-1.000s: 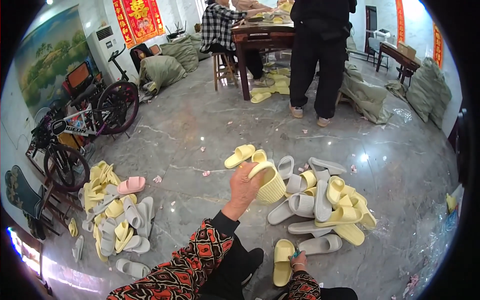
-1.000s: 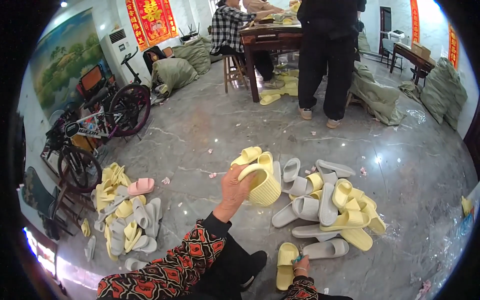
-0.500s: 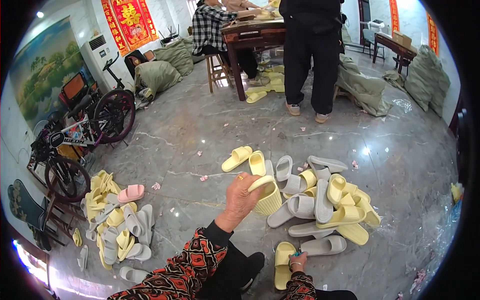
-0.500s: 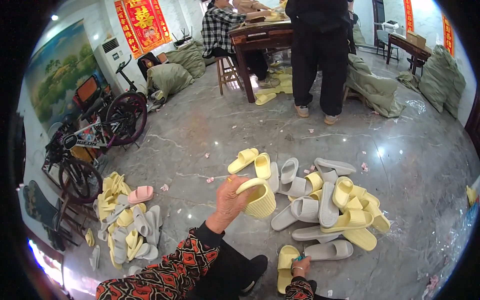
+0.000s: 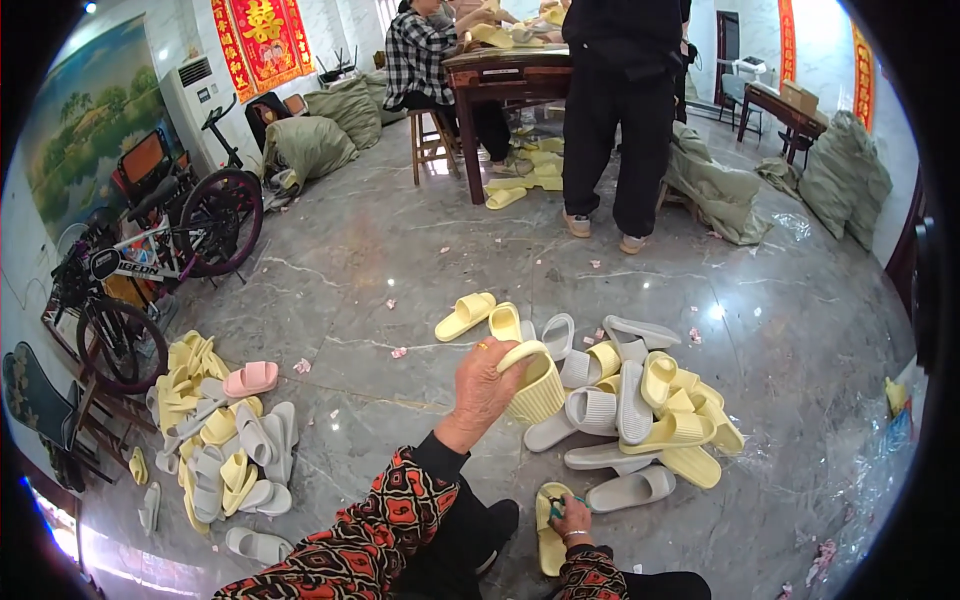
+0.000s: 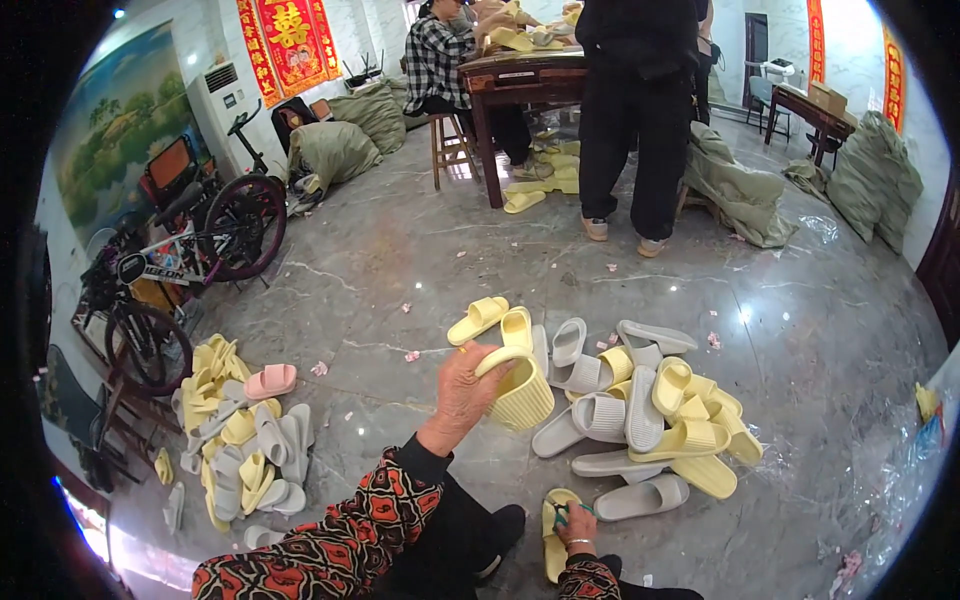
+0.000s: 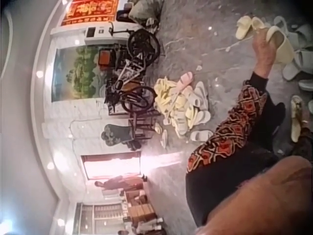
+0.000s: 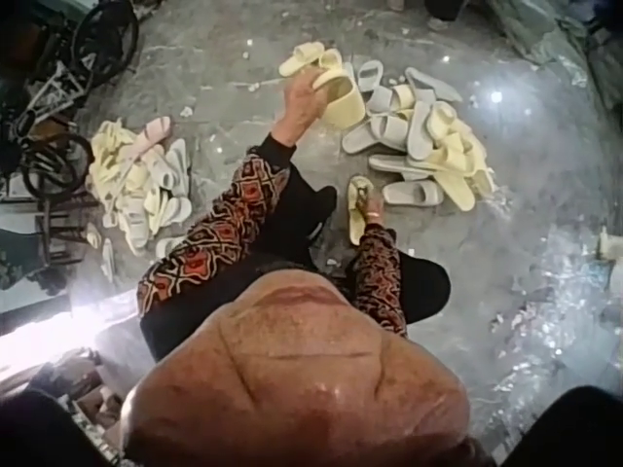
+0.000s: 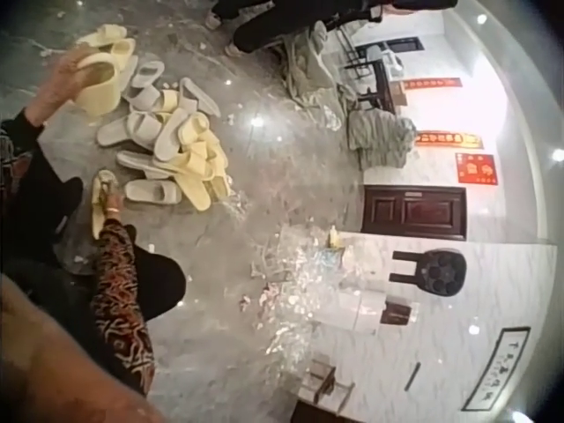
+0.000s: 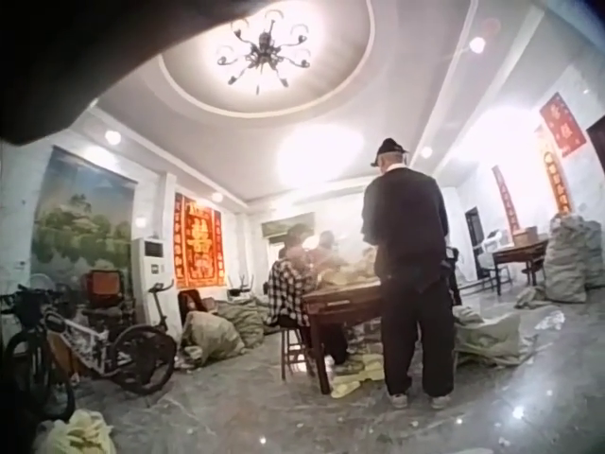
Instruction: The person picks up slippers from the floor, trims excess material from them using scissors, and sets them down.
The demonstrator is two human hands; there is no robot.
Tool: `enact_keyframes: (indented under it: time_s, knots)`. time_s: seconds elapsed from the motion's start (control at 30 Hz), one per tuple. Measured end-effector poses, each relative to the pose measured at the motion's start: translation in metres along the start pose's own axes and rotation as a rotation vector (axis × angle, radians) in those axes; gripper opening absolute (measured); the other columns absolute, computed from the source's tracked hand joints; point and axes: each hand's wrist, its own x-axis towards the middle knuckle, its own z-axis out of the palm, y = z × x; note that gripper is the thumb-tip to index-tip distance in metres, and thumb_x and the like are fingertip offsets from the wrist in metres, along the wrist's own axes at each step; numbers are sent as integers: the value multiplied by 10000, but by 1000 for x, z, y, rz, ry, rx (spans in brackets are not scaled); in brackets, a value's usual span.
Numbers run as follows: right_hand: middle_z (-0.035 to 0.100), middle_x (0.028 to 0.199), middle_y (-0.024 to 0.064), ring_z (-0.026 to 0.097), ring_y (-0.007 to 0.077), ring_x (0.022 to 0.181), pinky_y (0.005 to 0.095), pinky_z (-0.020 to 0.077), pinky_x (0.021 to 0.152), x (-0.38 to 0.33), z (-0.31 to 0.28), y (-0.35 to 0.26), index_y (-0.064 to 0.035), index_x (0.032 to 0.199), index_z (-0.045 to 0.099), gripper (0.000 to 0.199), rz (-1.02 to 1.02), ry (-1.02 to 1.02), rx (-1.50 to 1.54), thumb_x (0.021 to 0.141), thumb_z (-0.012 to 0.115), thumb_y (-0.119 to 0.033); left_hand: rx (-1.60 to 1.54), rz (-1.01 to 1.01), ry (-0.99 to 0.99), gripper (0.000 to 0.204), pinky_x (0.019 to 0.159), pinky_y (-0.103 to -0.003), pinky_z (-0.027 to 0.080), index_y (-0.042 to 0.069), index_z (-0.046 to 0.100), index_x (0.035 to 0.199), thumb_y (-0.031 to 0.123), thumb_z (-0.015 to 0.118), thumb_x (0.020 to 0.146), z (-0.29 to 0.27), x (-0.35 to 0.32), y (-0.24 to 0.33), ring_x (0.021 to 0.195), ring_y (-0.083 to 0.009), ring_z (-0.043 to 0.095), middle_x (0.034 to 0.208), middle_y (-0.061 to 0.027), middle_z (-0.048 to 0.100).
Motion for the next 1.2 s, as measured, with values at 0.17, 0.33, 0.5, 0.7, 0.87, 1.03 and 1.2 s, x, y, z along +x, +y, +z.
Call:
enact_keyframes:
  time_s: [0.17, 0.33, 0.5, 0.7, 0.87, 1.03, 1.2]
  knots:
    - [576, 880, 105, 541, 310, 858, 403, 424, 740, 0, 4, -5, -138, 981, 502, 459, -127, -149, -44, 573, 695, -220, -26, -18, -3, 142, 572, -312, 430, 90, 616, 828, 136, 676, 708, -1, -3, 6, 651, -218, 549, 701, -55, 553]
    - [584, 871, 96, 551, 308, 844, 415, 432, 720, 11, 8, -3, -149, 970, 511, 473, -132, -182, -144, 554, 712, -248, -19, 21, -7, 144, 568, -294, 430, 81, 629, 834, 127, 684, 710, 2, 0, 7, 620, -192, 548, 672, -53, 544]
    - [609, 889, 89, 569, 299, 867, 402, 445, 734, 24, 0, -2, -177, 972, 541, 517, -88, -402, -254, 518, 753, -302, -4, 23, -6, 156, 569, -302, 430, 85, 625, 849, 120, 679, 707, 6, 0, 3, 620, -202, 547, 675, -56, 545]
    - [609, 989, 66, 570, 283, 940, 393, 436, 770, 41, -49, -16, -206, 1048, 530, 568, 58, -549, -142, 538, 758, -310, 23, -11, -11, 132, 629, -316, 449, 90, 611, 863, 95, 626, 732, -2, -1, 6, 730, -258, 570, 775, -85, 574]
    - [607, 926, 163, 585, 332, 869, 425, 462, 729, 62, -121, -11, -151, 1048, 542, 487, 424, 35, 63, 605, 706, -271, -136, -293, 66, 220, 702, -318, 451, 57, 601, 966, 109, 591, 753, -6, -1, -24, 793, -277, 586, 883, -122, 609]
    - [612, 871, 70, 542, 141, 758, 290, 446, 691, 78, -220, -26, 29, 988, 568, 452, 497, 661, 631, 664, 754, -226, -465, -616, 178, 278, 600, -254, 462, -10, 585, 953, 216, 627, 796, -22, 11, -59, 701, -141, 585, 816, -67, 620]
    - [600, 918, 70, 557, 139, 794, 272, 454, 705, 66, -244, -17, 32, 1015, 551, 400, 328, 964, 1184, 702, 728, -142, -904, -697, 138, 325, 610, -262, 484, -12, 560, 989, 239, 639, 798, -11, 17, -55, 724, -145, 592, 865, -69, 611]
